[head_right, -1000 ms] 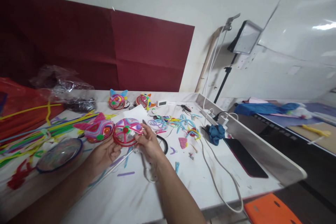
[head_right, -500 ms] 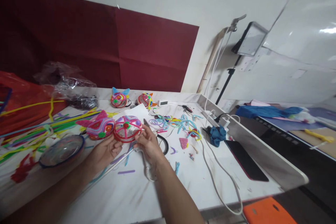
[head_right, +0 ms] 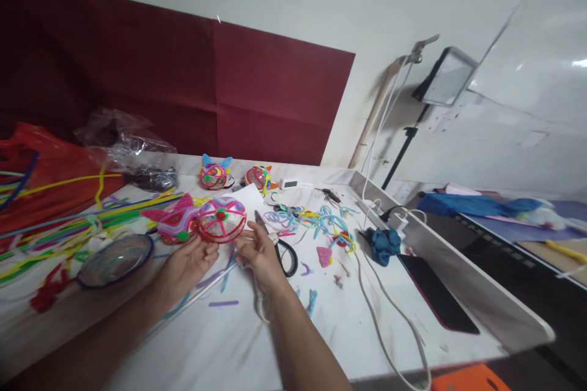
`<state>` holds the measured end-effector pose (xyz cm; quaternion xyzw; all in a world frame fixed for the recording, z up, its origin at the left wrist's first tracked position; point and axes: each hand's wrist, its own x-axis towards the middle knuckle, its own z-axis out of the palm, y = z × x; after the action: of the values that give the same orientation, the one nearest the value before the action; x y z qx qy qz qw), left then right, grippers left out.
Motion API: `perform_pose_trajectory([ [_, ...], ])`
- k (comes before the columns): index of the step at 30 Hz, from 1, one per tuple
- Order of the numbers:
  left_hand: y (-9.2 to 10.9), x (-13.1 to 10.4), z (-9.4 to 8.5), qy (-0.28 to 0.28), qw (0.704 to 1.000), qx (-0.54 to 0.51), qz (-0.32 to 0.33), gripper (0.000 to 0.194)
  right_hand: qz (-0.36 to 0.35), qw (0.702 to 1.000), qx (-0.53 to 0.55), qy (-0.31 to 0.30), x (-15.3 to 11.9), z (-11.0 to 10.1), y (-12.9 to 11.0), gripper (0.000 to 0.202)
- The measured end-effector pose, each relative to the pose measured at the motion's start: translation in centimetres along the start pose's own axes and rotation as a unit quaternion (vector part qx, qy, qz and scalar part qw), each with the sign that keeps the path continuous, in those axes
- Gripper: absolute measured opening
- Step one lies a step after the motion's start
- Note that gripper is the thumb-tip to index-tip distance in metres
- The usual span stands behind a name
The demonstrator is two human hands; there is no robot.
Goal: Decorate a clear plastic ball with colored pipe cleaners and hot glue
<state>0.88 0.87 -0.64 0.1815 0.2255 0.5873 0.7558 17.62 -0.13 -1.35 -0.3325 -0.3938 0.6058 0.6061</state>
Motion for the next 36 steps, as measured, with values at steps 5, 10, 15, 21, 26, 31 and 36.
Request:
perform_pose_trajectory([
  [5, 0.0, 0.4, -0.4, 0.002, 1.0, 0.0, 0.01, 0.015, -0.012, 1.0, -0.021, -0.004, 0.1, -0.2, 0.8, 0.056],
  [10, 0.1, 0.5, -0.8, -0.018, 1.0, 0.0, 0.0, 0.015, -0.027, 0.999, -0.037, -0.018, 0.4, -0.6, 1.5, 0.054],
  [15, 0.2, 0.4, -1.0, -0.031, 1.0, 0.003, 0.0, 0.021, -0.036, 0.998, -0.054, -0.017, 1.0, -1.1, 2.7, 0.057],
  [21, 0.4, 0.4, -0.9, -0.024, 1.0, 0.004, 0.004, 0.024, -0.067, 0.994, -0.078, -0.021, 1.0, -1.2, 3.1, 0.052],
  [26, 0.4, 0.2, -0.6, -0.017, 1.0, 0.005, 0.006, 0.03, -0.088, 0.99, -0.107, -0.018, 0.5, -0.6, 2.1, 0.053],
  [31, 0.4, 0.1, -0.1, -0.005, 1.0, 0.01, 0.004, 0.036, -0.096, 0.988, -0.125, -0.012, -0.1, -0.1, 1.2, 0.055],
  [36, 0.4, 0.2, -0.3, 0.009, 1.0, -0.001, 0.012, 0.035, -0.104, 0.987, -0.12, -0.032, 0.0, -0.2, 1.7, 0.056],
])
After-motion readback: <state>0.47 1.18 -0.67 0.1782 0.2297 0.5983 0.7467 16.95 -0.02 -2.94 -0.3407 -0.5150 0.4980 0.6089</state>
